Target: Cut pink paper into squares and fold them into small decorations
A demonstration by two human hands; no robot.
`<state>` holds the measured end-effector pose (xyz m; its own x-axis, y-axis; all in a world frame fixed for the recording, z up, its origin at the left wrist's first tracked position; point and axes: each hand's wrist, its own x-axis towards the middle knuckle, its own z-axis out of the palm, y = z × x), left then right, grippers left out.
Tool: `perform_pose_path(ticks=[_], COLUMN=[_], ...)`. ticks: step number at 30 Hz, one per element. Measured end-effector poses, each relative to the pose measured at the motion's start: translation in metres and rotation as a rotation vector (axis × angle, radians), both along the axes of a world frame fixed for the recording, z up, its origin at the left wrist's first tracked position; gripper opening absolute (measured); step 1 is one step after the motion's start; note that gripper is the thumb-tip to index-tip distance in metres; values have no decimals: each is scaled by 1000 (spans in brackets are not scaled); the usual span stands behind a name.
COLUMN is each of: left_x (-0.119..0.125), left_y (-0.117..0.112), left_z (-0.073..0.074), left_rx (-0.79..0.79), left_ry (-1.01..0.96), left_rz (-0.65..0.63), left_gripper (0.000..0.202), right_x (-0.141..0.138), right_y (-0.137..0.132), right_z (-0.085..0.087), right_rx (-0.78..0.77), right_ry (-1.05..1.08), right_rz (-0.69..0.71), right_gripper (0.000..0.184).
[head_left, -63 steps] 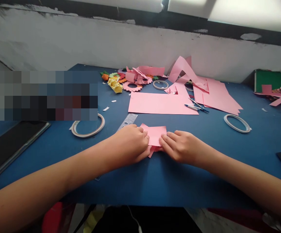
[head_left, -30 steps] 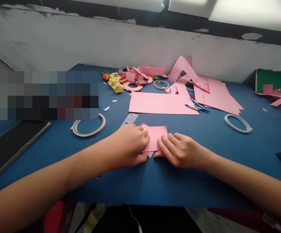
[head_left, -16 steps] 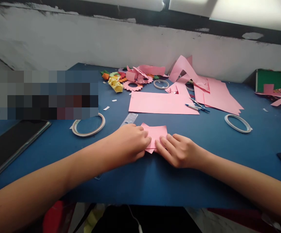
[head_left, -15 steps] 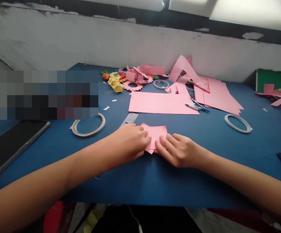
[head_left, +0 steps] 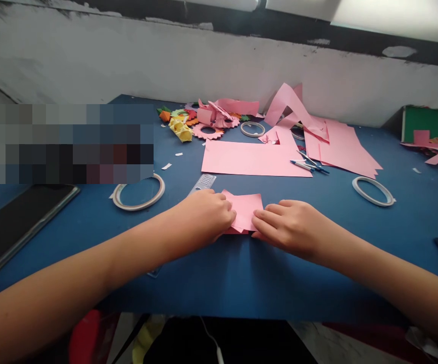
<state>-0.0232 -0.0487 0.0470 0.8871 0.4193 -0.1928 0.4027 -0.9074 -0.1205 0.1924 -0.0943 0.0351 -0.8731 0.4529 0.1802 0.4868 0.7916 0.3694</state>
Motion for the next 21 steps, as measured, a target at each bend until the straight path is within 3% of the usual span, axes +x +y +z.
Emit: perform_pose_path(ticks=[12, 21], left_x=[-3, -2], left_y=[5, 2], left_z=[-12, -7], left_rx=[79, 59], left_ry=[-169, -140], left_rz=[-29, 3], left_gripper=[20, 18], right_x=[-2, -4], right_y=[-5, -6], right_z=[1, -3], right_rx=[267, 311], right_ry=[-57, -38], right_rz=[142, 161], right_gripper=[12, 14])
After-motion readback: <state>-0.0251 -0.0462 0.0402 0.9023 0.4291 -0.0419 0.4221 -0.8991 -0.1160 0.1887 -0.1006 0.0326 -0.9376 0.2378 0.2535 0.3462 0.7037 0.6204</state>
